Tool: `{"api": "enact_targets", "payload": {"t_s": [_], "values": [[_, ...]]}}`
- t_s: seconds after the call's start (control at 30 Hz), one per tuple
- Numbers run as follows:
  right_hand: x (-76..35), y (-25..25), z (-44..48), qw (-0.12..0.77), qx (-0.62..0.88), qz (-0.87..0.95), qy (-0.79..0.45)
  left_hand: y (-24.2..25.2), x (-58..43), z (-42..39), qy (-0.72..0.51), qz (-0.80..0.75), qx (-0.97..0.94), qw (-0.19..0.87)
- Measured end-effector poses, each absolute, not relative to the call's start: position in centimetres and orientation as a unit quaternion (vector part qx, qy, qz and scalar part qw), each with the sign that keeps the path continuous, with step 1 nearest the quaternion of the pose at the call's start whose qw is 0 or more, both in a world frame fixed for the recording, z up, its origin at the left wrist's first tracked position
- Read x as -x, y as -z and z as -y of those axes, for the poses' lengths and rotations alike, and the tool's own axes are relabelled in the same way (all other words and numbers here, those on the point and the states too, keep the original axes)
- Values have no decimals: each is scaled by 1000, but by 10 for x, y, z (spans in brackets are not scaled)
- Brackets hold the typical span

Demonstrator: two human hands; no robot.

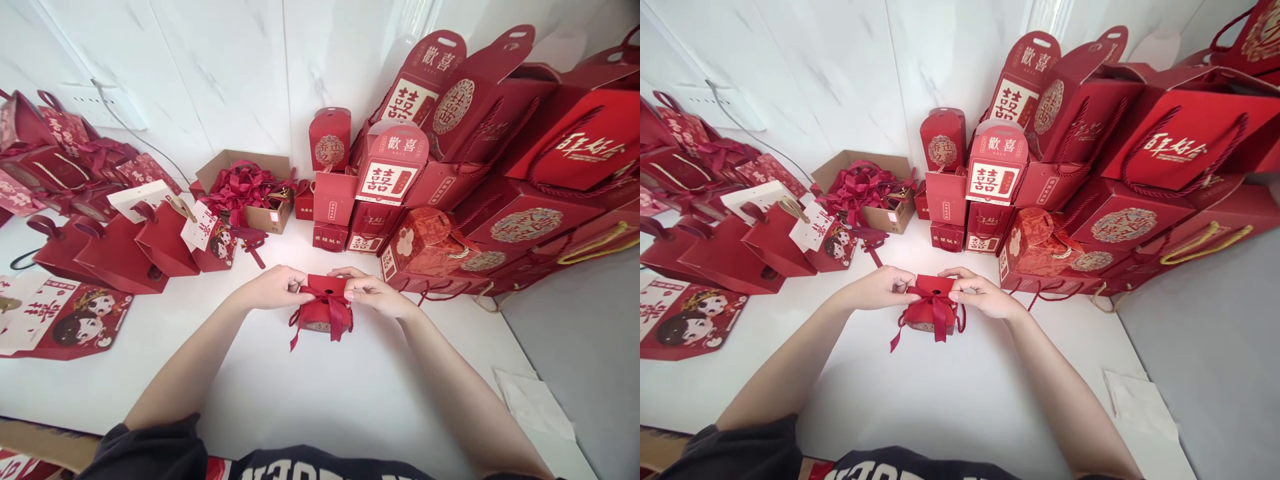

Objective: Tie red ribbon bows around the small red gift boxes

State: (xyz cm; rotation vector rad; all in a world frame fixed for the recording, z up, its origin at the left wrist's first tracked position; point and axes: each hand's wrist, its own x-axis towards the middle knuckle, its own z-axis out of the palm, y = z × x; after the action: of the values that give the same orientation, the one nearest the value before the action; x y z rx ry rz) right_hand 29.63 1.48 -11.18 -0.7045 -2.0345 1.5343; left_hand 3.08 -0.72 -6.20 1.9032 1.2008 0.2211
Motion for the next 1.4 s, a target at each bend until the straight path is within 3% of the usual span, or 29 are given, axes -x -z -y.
{"api": "enact_targets", "payload": {"t_s": [0.13, 0.33, 0.73, 0.83, 1.07, 1.27, 1.4], "values": [[-297, 104, -12, 233, 281, 760, -538, 62, -37, 11, -86, -501, -751, 421], [-275, 91, 5, 322, 369, 777, -396, 58, -44, 19, -95, -535, -757, 364], [-254, 102, 14, 290, 372, 817, -331, 59, -45, 19, -68, -549, -780, 292], [-255, 105, 12, 294, 367, 814, -340, 68, -39, 11, -97, -514, -781, 342], [-257, 107, 10, 303, 355, 806, -363, 104, -27, -12, -182, -351, -710, 583], [-280, 94, 4, 307, 353, 783, -409, 95, -19, -12, -190, -333, -666, 640], [-291, 91, -1, 290, 365, 772, -432, 83, -24, -6, -184, -371, -662, 625]]}}
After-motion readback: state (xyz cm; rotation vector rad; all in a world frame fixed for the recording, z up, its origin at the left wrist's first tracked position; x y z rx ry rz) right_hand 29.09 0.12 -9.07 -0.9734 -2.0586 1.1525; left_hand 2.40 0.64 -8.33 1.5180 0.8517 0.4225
